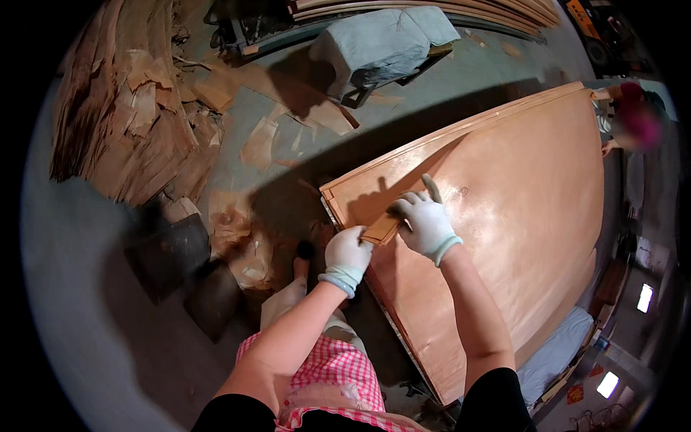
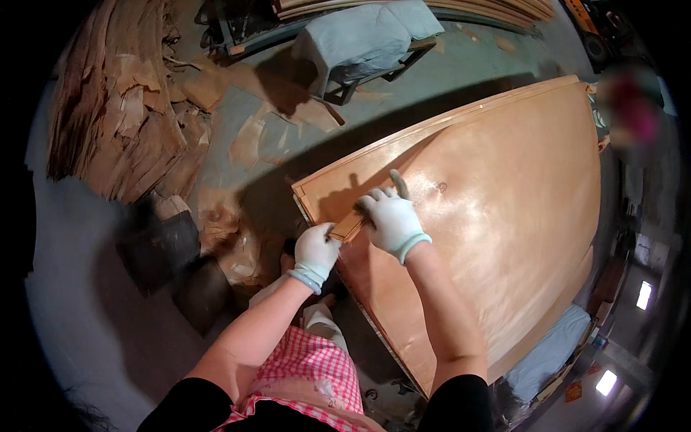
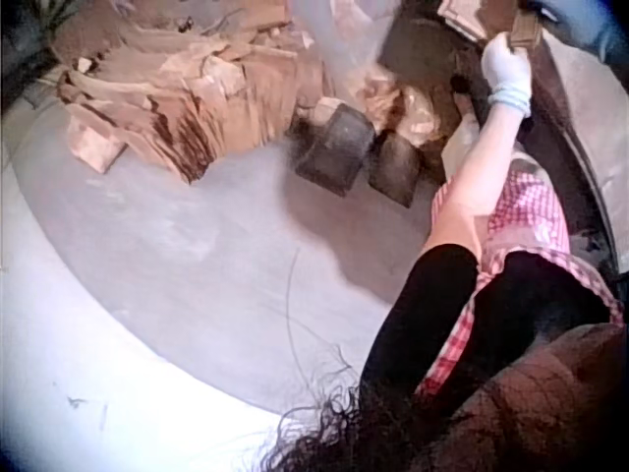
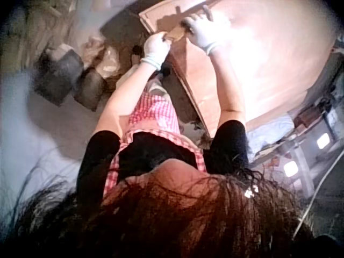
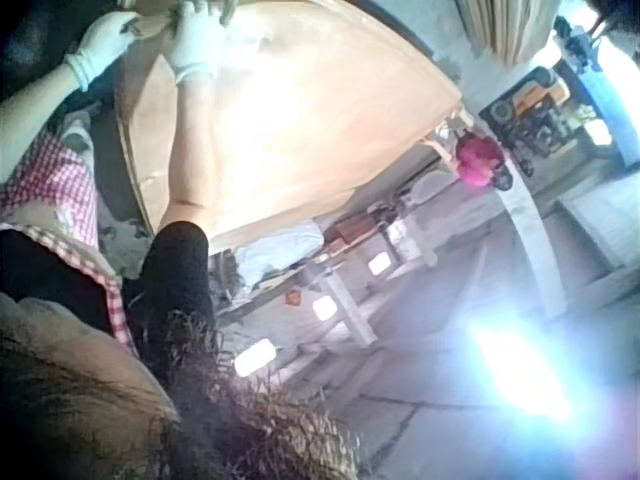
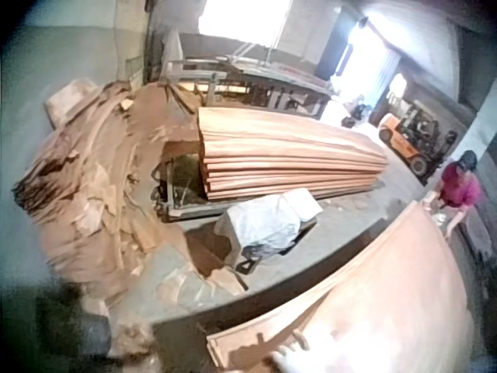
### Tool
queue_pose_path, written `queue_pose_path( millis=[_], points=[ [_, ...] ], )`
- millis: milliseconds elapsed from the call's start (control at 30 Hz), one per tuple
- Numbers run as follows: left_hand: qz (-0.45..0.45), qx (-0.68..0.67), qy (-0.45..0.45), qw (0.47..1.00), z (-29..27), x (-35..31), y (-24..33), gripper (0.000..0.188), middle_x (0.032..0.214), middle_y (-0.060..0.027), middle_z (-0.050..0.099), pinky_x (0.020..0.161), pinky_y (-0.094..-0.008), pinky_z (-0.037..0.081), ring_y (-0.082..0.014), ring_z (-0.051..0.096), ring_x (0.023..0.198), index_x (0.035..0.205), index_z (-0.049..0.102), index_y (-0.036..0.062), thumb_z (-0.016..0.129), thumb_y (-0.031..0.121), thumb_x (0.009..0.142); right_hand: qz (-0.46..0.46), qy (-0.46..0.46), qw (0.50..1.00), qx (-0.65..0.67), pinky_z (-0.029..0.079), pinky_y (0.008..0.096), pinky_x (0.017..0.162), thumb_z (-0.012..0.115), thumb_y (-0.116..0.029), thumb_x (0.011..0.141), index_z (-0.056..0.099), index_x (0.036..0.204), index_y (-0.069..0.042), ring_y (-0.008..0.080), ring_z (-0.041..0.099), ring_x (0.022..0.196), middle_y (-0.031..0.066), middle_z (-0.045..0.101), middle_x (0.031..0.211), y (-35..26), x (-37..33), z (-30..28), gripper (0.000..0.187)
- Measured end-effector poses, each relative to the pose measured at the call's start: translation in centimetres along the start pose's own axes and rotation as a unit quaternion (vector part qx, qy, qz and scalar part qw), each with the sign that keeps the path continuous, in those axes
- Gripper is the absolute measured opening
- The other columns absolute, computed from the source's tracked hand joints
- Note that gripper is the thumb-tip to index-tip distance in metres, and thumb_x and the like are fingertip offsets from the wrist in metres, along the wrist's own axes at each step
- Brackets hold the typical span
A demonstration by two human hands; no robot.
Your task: The person moves large sheets of wood veneer from a stack to a metal table, smoothing them out and lining them up on top of one another.
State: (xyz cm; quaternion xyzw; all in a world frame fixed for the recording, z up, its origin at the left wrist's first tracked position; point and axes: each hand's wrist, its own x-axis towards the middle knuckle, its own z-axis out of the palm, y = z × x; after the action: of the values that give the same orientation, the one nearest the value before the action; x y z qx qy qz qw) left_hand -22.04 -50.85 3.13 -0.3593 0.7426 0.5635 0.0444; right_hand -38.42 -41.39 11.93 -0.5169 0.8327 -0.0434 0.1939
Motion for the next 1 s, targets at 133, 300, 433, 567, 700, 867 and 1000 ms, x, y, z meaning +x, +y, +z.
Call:
queue_pose_path(
  millis=[133, 300, 433, 567, 700, 867, 1000],
  points=[
    [-0.060, -0.071, 0.040, 0.995, 2.1, 1.4, -4.1, 0.027, 0.079, -0.0165, 0.070, 0.069, -0.0401, 0.053, -0.0320, 0.069, 0.075, 0.093, 0.075, 0.0082, 0.069, 0.033, 0.084, -0.076, 0.038, 0.996, -0.023, 0.020, 0.0489, 0.121, 0.064, -0.020, 0.085, 0.069, 0.105, -0.014, 0.0249, 0.057, 0.116, 0.0065, 0.066, 0.108, 1.6, 3.2, 3.2, 0.022],
    [-0.171, -0.027, -0.009, 0.985, 0.2, 2.4, -1.4, 0.036, 0.080, -0.0192, 0.069, 0.070, -0.0411, 0.052, -0.0359, 0.067, 0.075, 0.092, 0.075, 0.0070, 0.068, 0.042, 0.085, -0.020, -0.138, 0.990, -0.004, 0.035, 0.0422, 0.112, 0.067, -0.027, 0.084, 0.073, 0.099, -0.017, 0.0275, 0.058, 0.114, 0.0071, 0.069, 0.106, 2.2, 8.4, 3.7, 0.019],
    [-0.166, -0.009, 0.031, 0.986, 0.9, 2.9, -1.4, 0.044, 0.079, -0.0222, 0.067, 0.069, -0.0437, 0.051, -0.0393, 0.065, 0.075, 0.086, 0.073, 0.0038, 0.067, 0.048, 0.084, -0.004, -0.227, 0.973, -0.031, 0.044, 0.0392, 0.103, 0.068, -0.031, 0.084, 0.074, 0.102, -0.016, 0.0303, 0.059, 0.113, 0.0070, 0.070, 0.110, 2.3, 10.5, 3.3, 0.024],
    [-0.204, -0.079, 0.052, 0.974, 1.4, 3.2, -2.5, 0.047, 0.080, -0.0231, 0.067, 0.070, -0.0432, 0.050, -0.0401, 0.065, 0.076, 0.088, 0.073, 0.0028, 0.067, 0.050, 0.084, -0.004, -0.230, 0.973, -0.027, 0.045, 0.0400, 0.101, 0.069, -0.032, 0.084, 0.074, 0.103, -0.015, 0.0314, 0.058, 0.114, 0.0090, 0.070, 0.110, 1.8, 11.8, 3.1, 0.027],
    [-0.216, -0.063, 0.044, 0.973, 0.8, 3.1, -1.3, 0.047, 0.080, -0.0229, 0.067, 0.070, -0.0432, 0.050, -0.0408, 0.064, 0.077, 0.088, 0.073, 0.0025, 0.068, 0.049, 0.084, 0.021, -0.228, 0.973, -0.031, 0.046, 0.0413, 0.100, 0.069, -0.029, 0.084, 0.069, 0.115, -0.015, 0.0327, 0.057, 0.115, 0.0110, 0.065, 0.121, 1.1, 11.4, 2.9, 0.034],
    [-0.156, -0.054, 0.069, 0.984, 0.7, 1.9, -0.6, 0.042, 0.086, -0.0242, 0.068, 0.073, -0.0440, 0.051, -0.0414, 0.065, 0.079, 0.093, 0.071, 0.0008, 0.069, 0.042, 0.086, 0.006, -0.098, 0.995, -0.037, 0.043, 0.0422, 0.104, 0.068, -0.023, 0.084, 0.054, 0.136, -0.018, 0.0324, 0.056, 0.117, 0.0128, 0.057, 0.129, 0.2, 8.7, 3.5, 0.054],
    [-0.090, -0.086, 0.114, 0.986, 1.4, 0.6, -0.8, 0.039, 0.088, -0.0234, 0.068, 0.076, -0.0410, 0.051, -0.0381, 0.064, 0.081, 0.099, 0.068, -0.0010, 0.072, 0.035, 0.086, 0.015, -0.133, 0.988, -0.076, 0.039, 0.0422, 0.108, 0.068, -0.024, 0.084, 0.050, 0.141, -0.017, 0.0306, 0.055, 0.120, 0.0108, 0.056, 0.134, -0.5, 8.9, 2.6, 0.060]
  ],
)
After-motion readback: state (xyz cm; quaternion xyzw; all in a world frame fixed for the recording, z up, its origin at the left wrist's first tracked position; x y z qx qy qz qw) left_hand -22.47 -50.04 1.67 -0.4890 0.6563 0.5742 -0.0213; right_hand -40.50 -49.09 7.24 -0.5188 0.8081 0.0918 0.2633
